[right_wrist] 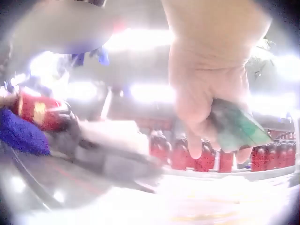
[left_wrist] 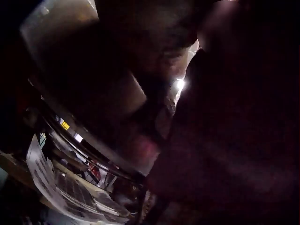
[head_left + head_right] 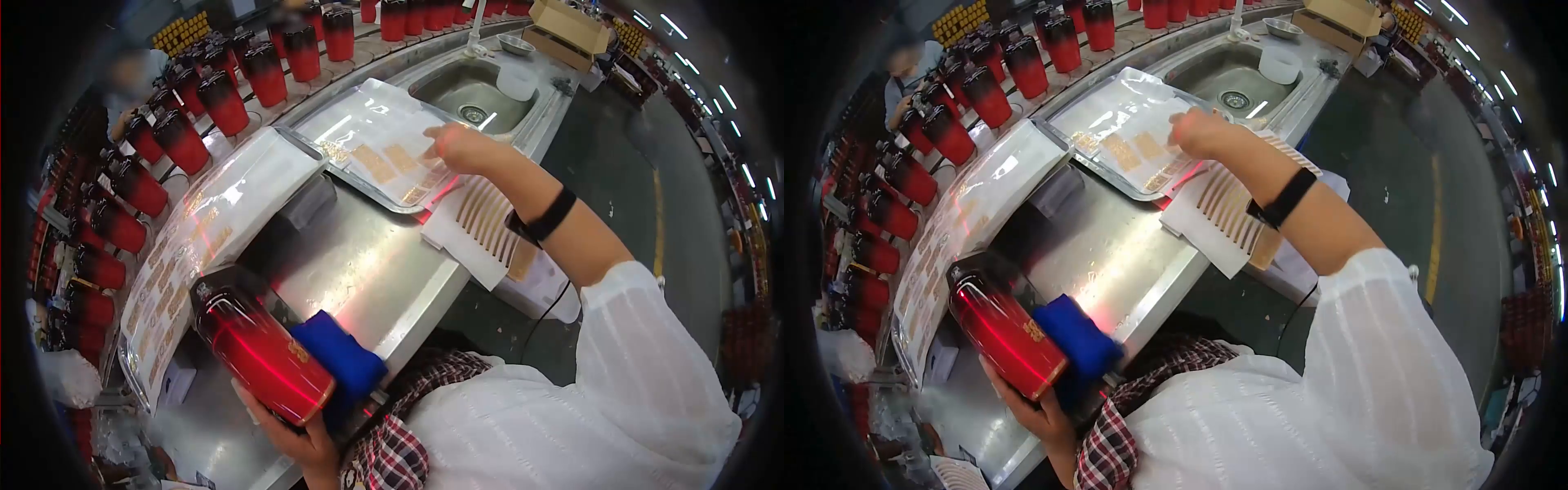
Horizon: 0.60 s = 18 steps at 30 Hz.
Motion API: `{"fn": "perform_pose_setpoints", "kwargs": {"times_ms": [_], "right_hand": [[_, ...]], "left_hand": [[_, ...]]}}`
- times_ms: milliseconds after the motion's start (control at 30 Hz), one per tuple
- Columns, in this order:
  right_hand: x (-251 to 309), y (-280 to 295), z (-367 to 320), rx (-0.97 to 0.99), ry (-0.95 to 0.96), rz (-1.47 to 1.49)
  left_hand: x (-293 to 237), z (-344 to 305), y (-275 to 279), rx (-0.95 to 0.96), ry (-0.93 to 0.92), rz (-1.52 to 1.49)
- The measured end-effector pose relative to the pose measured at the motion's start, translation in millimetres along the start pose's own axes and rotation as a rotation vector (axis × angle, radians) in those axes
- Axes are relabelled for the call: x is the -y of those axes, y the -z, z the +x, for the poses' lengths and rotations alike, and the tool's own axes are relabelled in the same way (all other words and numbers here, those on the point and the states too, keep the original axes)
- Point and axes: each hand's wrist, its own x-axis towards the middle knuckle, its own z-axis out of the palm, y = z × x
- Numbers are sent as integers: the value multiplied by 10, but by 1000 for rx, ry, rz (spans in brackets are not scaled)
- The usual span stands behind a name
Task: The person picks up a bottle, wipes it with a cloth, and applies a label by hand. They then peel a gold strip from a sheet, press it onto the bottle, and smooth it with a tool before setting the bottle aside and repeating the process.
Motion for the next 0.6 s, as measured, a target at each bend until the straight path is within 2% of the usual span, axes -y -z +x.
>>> {"fn": "perform_pose_setpoints", "kwargs": {"times_ms": [100,200,233,333,433,533,567,600], "right_hand": [[-205,-119,441,247,-139,-53],[-416,77,632,119,-512,159],[-779,-131,798,253,-222,-187],[-844,-179,910,104,-80,-18],[-787,-212,716,125,201,65],[-460,-43,357,262,90,-54],[-443,-87,361,313,-15,-47],[-434,-106,388,323,-39,-91]], "left_hand": [[65,5,-24,-6,-7,-12],[53,8,-41,-6,-8,28],[48,17,-50,-10,-1,22],[101,7,-42,-32,26,22],[225,-88,-50,-73,60,21],[173,-55,-89,-86,115,11],[146,-39,-103,-90,141,2],[119,-41,-112,-98,165,-4]]}}
